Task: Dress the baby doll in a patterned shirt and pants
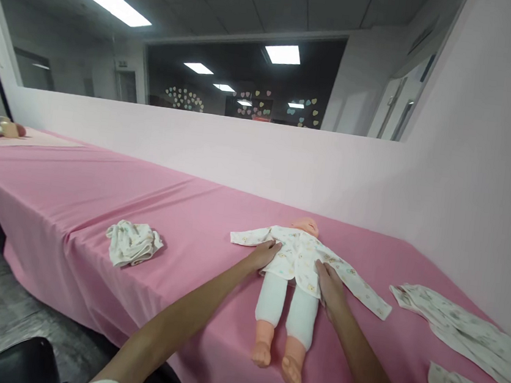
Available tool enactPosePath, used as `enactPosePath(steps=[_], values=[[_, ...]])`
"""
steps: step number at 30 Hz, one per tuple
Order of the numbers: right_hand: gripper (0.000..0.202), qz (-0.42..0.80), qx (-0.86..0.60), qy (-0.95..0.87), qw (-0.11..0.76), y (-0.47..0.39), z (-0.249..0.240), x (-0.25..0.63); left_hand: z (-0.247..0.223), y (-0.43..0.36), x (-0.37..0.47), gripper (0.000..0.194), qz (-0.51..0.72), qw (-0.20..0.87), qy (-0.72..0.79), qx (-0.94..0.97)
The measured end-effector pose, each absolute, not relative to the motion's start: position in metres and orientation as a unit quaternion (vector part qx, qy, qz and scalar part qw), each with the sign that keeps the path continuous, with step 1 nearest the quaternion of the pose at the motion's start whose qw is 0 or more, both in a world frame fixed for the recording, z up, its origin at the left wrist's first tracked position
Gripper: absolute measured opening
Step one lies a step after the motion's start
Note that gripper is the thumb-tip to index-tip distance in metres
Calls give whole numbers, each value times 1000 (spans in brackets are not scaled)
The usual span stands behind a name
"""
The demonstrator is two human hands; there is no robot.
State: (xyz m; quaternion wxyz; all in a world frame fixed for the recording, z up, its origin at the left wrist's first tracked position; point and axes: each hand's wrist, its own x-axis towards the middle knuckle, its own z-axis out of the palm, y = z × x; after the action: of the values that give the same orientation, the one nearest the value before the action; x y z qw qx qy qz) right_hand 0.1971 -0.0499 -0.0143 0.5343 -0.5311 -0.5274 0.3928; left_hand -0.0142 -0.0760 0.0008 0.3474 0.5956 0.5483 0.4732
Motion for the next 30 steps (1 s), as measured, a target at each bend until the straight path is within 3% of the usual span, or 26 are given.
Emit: enactPosePath(steps=[5,10,13,16,21,26,28,30], values=[[36,329,-546,-561,528,-54,-20,211,20,-148,-77,31,307,130,610,719],[38,280,-540,-593,528,-55,-26,203,14,-243,-197,36,66,-93,806,580],[41,259,-543,-596,532,-58,-28,197,-5,-272,-247,33,-10,-136,849,510],[42,265,-544,-593,531,-61,-29,198,-19,-277,-269,36,-10,-147,863,483],[49,229,-589,-557,539,-68,-19,202,-2,-263,-273,35,55,-137,859,491],[39,120,-470,-650,584,-125,24,168,46,-272,-241,30,436,17,764,475],[33,140,-370,-746,535,-164,46,140,68,-281,-210,26,566,82,674,467],[32,165,-277,-843,431,-202,65,112,90,-288,-172,24,612,150,612,478]])
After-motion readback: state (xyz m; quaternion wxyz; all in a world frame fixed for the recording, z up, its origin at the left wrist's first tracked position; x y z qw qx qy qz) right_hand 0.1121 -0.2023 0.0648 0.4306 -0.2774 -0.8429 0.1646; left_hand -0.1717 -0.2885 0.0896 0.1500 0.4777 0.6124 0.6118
